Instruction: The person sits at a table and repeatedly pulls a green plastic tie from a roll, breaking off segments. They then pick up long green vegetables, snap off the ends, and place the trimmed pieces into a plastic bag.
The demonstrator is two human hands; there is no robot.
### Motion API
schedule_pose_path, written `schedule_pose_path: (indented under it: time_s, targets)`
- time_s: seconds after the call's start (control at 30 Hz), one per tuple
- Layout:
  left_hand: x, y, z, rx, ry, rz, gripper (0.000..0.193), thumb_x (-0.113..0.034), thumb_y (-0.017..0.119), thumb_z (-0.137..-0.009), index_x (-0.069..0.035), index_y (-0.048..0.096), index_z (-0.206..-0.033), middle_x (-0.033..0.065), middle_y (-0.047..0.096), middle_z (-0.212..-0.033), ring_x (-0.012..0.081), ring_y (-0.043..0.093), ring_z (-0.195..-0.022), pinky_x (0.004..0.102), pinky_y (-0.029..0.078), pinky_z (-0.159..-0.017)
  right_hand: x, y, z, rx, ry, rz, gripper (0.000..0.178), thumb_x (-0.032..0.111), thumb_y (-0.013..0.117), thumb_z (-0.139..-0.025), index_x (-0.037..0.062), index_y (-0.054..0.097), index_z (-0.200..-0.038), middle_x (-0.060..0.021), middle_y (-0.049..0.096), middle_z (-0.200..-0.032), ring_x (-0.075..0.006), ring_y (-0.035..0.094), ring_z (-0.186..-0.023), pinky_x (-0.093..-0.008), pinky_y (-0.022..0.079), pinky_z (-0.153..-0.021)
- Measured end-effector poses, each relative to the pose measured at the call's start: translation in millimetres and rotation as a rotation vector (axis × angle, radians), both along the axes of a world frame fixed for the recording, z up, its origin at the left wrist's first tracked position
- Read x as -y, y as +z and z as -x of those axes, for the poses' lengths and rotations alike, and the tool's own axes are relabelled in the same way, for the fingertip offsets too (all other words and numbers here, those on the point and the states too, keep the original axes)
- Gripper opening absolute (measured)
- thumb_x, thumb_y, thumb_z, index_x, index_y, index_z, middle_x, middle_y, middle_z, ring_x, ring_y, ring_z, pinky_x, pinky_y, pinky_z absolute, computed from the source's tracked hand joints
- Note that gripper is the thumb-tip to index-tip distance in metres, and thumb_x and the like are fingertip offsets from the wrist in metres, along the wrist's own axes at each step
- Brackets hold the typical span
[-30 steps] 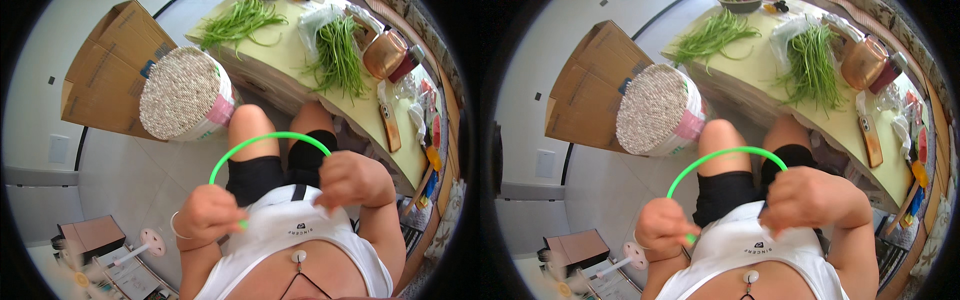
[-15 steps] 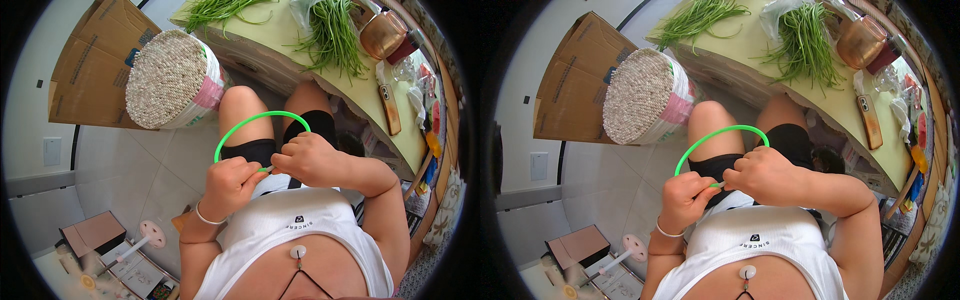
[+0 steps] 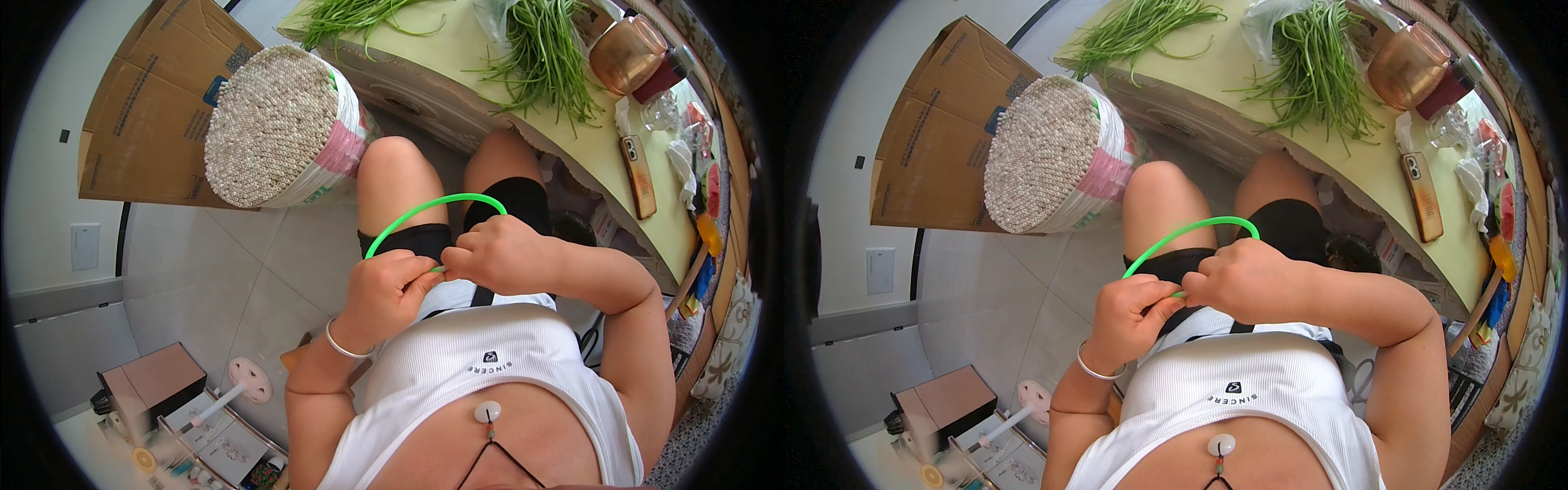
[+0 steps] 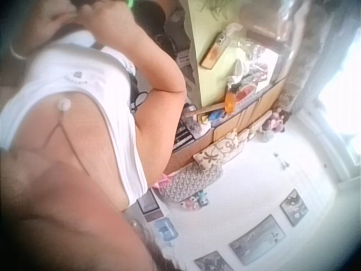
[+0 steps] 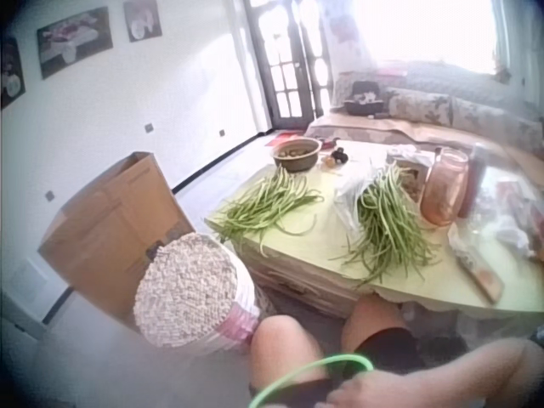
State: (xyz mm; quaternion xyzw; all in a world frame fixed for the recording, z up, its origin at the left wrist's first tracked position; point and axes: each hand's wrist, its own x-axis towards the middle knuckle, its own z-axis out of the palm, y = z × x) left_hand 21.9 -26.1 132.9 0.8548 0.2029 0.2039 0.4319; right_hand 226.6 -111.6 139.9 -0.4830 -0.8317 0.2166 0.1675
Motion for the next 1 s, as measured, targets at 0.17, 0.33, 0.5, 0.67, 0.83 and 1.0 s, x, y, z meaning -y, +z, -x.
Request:
schedule_pose_path:
  time_s: [0.17, 0.33, 0.5, 0.67, 0.83, 1.0]
  targets:
    - [-14, 4, 9, -0.028, -0.031, -0.038, 0.014, -0.005, 0.065, -0.081, 0.0, 0.066, -0.094, 0.0122, 0.052, -0.065, 0.0261, 0.05, -0.055, 0.0331, 0.039, -0.051, -15, -22, -23, -0.241, -0.013, -0.075, 0.02, 0.021, 0.066, -0.083, 0.0071, 0.053, -0.088, -0.0104, 0.054, -0.071, -0.0309, 0.057, -0.07, -0.042, 0.044, -0.061]
    - [-11, 3, 11, -0.026, -0.052, -0.066, 0.011, -0.004, 0.065, -0.081, 0.0, 0.067, -0.092, 0.0116, 0.052, -0.064, 0.0262, 0.05, -0.053, 0.0333, 0.04, -0.049, -12, -26, -11, -0.278, 0.017, -0.134, 0.021, 0.02, 0.067, -0.082, 0.0071, 0.051, -0.079, -0.0058, 0.05, -0.059, -0.029, 0.054, -0.053, -0.04, 0.042, -0.05]
    - [-7, -3, 7, -0.053, -0.026, -0.141, 0.011, -0.003, 0.066, -0.079, 0.0, 0.066, -0.089, 0.0132, 0.055, -0.065, 0.0284, 0.053, -0.053, 0.0346, 0.041, -0.048, -11, -23, -6, -0.143, 0.01, -0.127, 0.023, 0.022, 0.065, -0.083, 0.008, 0.049, -0.075, -0.0044, 0.05, -0.057, -0.0263, 0.055, -0.051, -0.0386, 0.043, -0.048]
    - [-4, -17, 5, -0.054, -0.003, -0.153, 0.011, -0.003, 0.066, -0.078, 0.001, 0.066, -0.089, 0.0146, 0.057, -0.068, 0.0298, 0.054, -0.055, 0.0351, 0.042, -0.048, -16, -32, -1, -0.029, 0.045, -0.142, 0.019, 0.023, 0.062, -0.083, 0.0088, 0.051, -0.076, -0.0034, 0.052, -0.057, -0.0247, 0.056, -0.051, -0.038, 0.043, -0.046]
    - [-9, -26, 10, 0.02, -0.026, -0.16, 0.016, -0.007, 0.066, -0.08, -0.001, 0.065, -0.095, 0.0126, 0.056, -0.069, 0.0298, 0.053, -0.055, 0.0361, 0.042, -0.049, -22, -32, 0, -0.017, 0.089, -0.161, 0.02, 0.023, 0.062, -0.083, 0.0085, 0.05, -0.076, -0.0042, 0.052, -0.058, -0.0259, 0.056, -0.051, -0.0385, 0.043, -0.046]
    - [-29, -32, 25, 0.156, -0.021, -0.352, 0.026, -0.012, 0.068, -0.079, -0.006, 0.066, -0.104, 0.0068, 0.049, -0.065, 0.0246, 0.049, -0.051, 0.0353, 0.038, -0.046, -23, -22, -4, -0.218, 0.014, -0.125, 0.023, 0.023, 0.066, -0.083, 0.0069, 0.05, -0.077, -0.0068, 0.051, -0.058, -0.029, 0.054, -0.051, -0.0405, 0.042, -0.047]
